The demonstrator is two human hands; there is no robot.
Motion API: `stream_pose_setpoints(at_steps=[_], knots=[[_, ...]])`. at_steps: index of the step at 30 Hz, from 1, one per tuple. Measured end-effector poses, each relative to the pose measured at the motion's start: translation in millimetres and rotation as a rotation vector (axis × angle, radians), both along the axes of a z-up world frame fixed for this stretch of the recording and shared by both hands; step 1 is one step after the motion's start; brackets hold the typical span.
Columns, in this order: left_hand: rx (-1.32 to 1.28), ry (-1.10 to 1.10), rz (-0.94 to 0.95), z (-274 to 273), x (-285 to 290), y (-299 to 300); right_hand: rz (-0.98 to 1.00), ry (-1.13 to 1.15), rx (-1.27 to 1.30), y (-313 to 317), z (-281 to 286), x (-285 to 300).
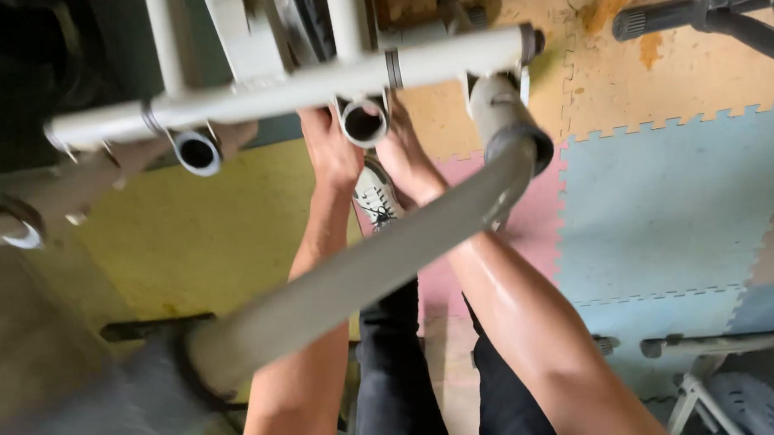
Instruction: Cleaning and wiping down various gym equipment using a spray bottle and a cloth.
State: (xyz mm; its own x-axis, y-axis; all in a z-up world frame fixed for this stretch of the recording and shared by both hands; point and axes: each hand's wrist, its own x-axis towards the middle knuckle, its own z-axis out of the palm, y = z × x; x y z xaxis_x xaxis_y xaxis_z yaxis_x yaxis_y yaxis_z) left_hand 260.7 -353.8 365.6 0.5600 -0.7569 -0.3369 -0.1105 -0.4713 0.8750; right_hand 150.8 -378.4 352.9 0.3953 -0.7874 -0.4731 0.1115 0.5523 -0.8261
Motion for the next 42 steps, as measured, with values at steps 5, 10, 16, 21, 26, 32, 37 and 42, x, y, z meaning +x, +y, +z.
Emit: stream_pose_setpoints(at_steps=[5,10,16,21,26,32,37,42], knots=[[-0.072,-0.078,0.071,14.4,-14.1,-5.7,0.183,0.127,-0.273,-19.2,-84.3,-6.5],[-0.108,-0.133,0.049,-24.5,-11.8,17.0,0.137,0.005,-0.227,-5.7,-95.6,-4.6],[-0.083,-0.501,-0.308,-62.8,-0.4,41.1,0.083,-0.130,-0.182,21.1,-89.8,-5.2],[0.118,-0.185,-0.072,-1.3,-18.5,27.4,0.028,-0.246,-0.144,18.8,-108.6,-3.8],[-0.115,-0.199,-0.083,-41.9,-16.0,56.7,-0.040,-0.378,-0.104,2.5,-166.6,-15.4],[0.032,-0.266,-0.219,-56.7,20.2,37.7,-0.086,-0.499,-0.038,7.5,-163.6,-62.1],[-0.130,-0.186,-0.171,-93.6,19.0,22.6,-0.113,-0.584,0.047,21.5,-148.3,-106.0],[-0.237,-0.288,-0.200,-86.1,8.6,30.1,-0.149,-0.694,0.144,42.9,-153.0,-108.4]])
